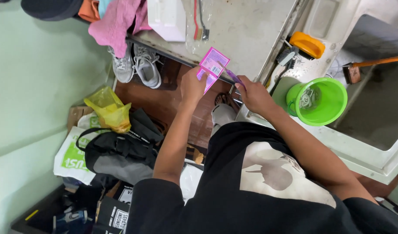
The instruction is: The person stands at a sink and uses a knife to cut open a small pink packet, then pours the contents into a green bucket containing water. They subsequently pick up a large white plastic jug, open it, and pour liquid from the jug into the bucket, mixing the ingredients.
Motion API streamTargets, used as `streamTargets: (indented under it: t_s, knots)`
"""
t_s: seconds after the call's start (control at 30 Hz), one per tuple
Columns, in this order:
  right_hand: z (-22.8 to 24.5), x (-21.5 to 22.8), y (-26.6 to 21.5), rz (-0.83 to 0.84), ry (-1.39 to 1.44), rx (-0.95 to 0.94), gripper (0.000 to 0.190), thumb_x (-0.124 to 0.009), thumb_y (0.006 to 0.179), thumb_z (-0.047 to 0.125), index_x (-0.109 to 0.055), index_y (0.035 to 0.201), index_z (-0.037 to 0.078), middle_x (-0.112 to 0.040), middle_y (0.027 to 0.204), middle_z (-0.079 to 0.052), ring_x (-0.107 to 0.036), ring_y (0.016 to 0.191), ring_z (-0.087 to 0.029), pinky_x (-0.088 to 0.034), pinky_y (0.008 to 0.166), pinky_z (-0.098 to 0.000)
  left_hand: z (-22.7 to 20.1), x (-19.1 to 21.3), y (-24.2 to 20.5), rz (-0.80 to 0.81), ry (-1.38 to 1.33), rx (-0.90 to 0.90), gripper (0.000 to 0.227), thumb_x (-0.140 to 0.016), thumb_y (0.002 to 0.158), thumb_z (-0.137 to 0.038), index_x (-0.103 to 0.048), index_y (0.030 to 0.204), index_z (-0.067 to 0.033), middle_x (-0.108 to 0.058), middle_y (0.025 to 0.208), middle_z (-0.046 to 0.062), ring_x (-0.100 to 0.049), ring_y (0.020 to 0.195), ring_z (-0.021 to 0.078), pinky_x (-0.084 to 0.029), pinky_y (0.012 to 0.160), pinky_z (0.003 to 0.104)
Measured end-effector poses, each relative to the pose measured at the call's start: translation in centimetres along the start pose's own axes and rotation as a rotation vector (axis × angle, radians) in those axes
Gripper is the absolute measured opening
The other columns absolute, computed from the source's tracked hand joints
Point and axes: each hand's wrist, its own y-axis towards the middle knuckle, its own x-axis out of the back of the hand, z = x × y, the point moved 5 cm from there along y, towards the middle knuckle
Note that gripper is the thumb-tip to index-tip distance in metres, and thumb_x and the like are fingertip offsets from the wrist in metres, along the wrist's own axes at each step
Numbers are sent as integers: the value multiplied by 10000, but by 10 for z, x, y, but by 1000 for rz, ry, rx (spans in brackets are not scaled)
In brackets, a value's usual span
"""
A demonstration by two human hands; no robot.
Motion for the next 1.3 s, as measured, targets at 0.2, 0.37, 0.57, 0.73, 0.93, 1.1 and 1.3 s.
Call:
streamTargets:
  t_s: [0.2,0.37,0.57,0.73,0.93,1.1,1.3]
  knots:
    - [7,-15,2,98,-244,71,303,-363,1026,298,-480,1240,119,-672,779,-241,-662,797,-492,-510,736,-588,14,-8,2,-32,-170,44,157,-662,861,-265,-729,969,-174,-712,878,114,-671,949,370,-545,824,463]
    - [13,-23,3,143,-280,115,321,-340,1013,272,-476,1239,89,-670,805,-271,-649,806,-518,-502,731,-612,9,-1,-6,-44,-192,111,201,-679,816,-284,-729,963,-156,-713,855,121,-685,931,356,-552,802,464]
    - [15,-22,3,174,-308,101,339,-319,1021,278,-470,1245,73,-666,791,-267,-648,797,-527,-499,731,-617,6,3,-8,-70,-223,86,214,-673,817,-260,-724,957,-107,-706,857,174,-677,928,385,-548,801,492]
    - [11,-20,5,187,-297,107,334,-324,1021,278,-466,1253,83,-662,801,-282,-639,814,-537,-486,736,-634,9,1,-5,-55,-200,93,215,-670,828,-260,-724,963,-102,-713,870,165,-681,932,378,-549,802,483]
    - [6,-20,8,196,-297,105,333,-327,1021,276,-467,1269,103,-663,805,-275,-641,828,-530,-490,746,-632,10,1,-3,-25,-184,107,222,-665,848,-256,-720,988,-92,-715,867,150,-690,922,365,-558,786,461]
    - [6,-21,6,205,-289,75,337,-323,1025,300,-463,1272,118,-667,822,-260,-644,844,-518,-499,760,-622,8,1,-4,-16,-187,96,228,-674,852,-256,-715,991,-79,-709,862,163,-685,924,382,-558,774,483]
    - [10,-23,5,226,-354,66,343,-305,1022,273,-457,1281,108,-661,796,-258,-652,817,-518,-506,748,-619,10,1,-3,-6,-163,108,228,-667,859,-273,-712,995,-96,-711,870,139,-686,940,357,-558,787,479]
